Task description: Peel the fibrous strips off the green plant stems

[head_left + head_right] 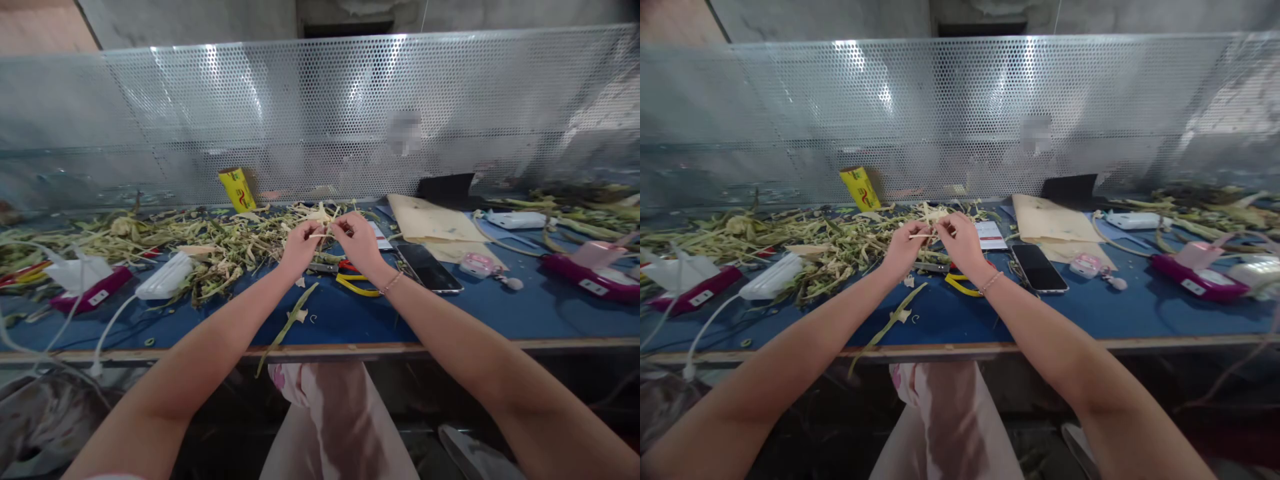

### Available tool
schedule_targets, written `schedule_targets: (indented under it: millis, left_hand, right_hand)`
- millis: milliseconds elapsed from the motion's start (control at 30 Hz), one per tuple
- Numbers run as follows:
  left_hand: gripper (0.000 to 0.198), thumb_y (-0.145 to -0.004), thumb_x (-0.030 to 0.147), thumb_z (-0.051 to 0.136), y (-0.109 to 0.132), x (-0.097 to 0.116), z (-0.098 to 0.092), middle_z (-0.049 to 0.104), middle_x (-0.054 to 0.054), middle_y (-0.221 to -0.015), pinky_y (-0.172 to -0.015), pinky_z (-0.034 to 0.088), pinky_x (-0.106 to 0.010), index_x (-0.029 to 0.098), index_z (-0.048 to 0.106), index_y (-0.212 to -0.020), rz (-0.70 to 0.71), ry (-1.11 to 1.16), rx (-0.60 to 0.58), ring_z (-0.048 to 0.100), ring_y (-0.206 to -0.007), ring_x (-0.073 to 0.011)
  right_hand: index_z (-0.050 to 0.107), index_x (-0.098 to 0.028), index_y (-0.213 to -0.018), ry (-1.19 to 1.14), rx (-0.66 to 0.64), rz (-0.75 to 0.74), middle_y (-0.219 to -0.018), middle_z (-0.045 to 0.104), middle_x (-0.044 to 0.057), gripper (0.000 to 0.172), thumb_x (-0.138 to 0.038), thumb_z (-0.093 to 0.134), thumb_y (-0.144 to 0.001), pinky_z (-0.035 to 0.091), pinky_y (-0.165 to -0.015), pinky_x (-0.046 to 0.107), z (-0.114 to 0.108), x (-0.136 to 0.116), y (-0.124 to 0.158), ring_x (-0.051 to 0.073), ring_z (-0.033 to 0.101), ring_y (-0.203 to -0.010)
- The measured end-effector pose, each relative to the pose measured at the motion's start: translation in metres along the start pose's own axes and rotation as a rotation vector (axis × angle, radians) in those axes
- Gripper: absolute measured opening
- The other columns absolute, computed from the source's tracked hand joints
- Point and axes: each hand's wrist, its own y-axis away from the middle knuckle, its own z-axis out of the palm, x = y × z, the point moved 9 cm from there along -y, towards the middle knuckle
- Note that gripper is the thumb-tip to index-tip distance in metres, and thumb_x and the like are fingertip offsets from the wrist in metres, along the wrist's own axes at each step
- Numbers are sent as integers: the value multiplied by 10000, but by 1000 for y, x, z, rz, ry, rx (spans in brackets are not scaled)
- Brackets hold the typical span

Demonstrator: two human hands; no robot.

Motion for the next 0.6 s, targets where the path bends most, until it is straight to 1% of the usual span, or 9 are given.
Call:
schedule_targets:
  millis: [100, 167, 267, 367, 433, 533, 600]
  left_hand:
    - [137, -715, 274, 532, -1, -2, -3, 461, 34, -535, -501, 318, -219, 156, 547, -647, -8, -10, 23, 397, -496, -72]
    - [148, -722, 284, 526, -1, -2, -3, 458, 33, -530, -497, 314, -219, 157, 553, -652, -6, -34, 19, 395, -496, -73]
    - [156, -716, 302, 543, 0, 2, -4, 500, 21, -574, -527, 344, -220, 155, 566, -672, 25, -43, 24, 436, -543, -81]
    - [150, -710, 301, 556, 0, 5, -3, 544, 9, -630, -566, 376, -225, 152, 577, -706, 44, -45, 14, 471, -584, -87]
    - [131, -710, 279, 553, 0, 4, -4, 546, 9, -626, -571, 382, -227, 150, 572, -700, 34, -58, 14, 474, -577, -86]
    - [107, -703, 254, 560, -1, -1, -7, 548, 10, -629, -570, 391, -226, 149, 556, -722, 0, -46, 43, 480, -565, -83]
    - [126, -691, 247, 578, -2, -4, -8, 563, 5, -656, -585, 407, -231, 153, 539, -767, -18, -18, 62, 504, -581, -86]
  right_hand:
    - [497, -183, -671, -17, -6, 50, -736, 525, 21, 88, -223, 493, -749, 423, -593, 268, 1, 4, -1, 120, 502, -647]
    - [487, -181, -687, -36, -57, 96, -738, 526, 22, 96, -254, 492, -749, 425, -590, 272, 6, 8, 0, 116, 504, -624]
    - [477, -184, -672, -45, -143, 142, -684, 526, 12, 158, -321, 494, -748, 427, -586, 278, 15, 12, 2, 120, 505, -602]
    - [468, -189, -647, -53, -170, 177, -611, 522, -4, 203, -366, 506, -738, 431, -568, 274, 19, 15, 3, 121, 510, -574]
    - [471, -191, -667, -102, -186, 229, -575, 521, -16, 182, -353, 494, -745, 438, -539, 268, 21, 19, 5, 116, 516, -530]
    - [470, -195, -682, -206, -224, 336, -539, 515, -31, 109, -281, 470, -749, 447, -484, 261, 25, 25, 8, 108, 517, -457]
    - [472, -195, -657, -236, -257, 356, -519, 509, -37, 90, -241, 476, -734, 446, -457, 253, 28, 26, 9, 102, 509, -424]
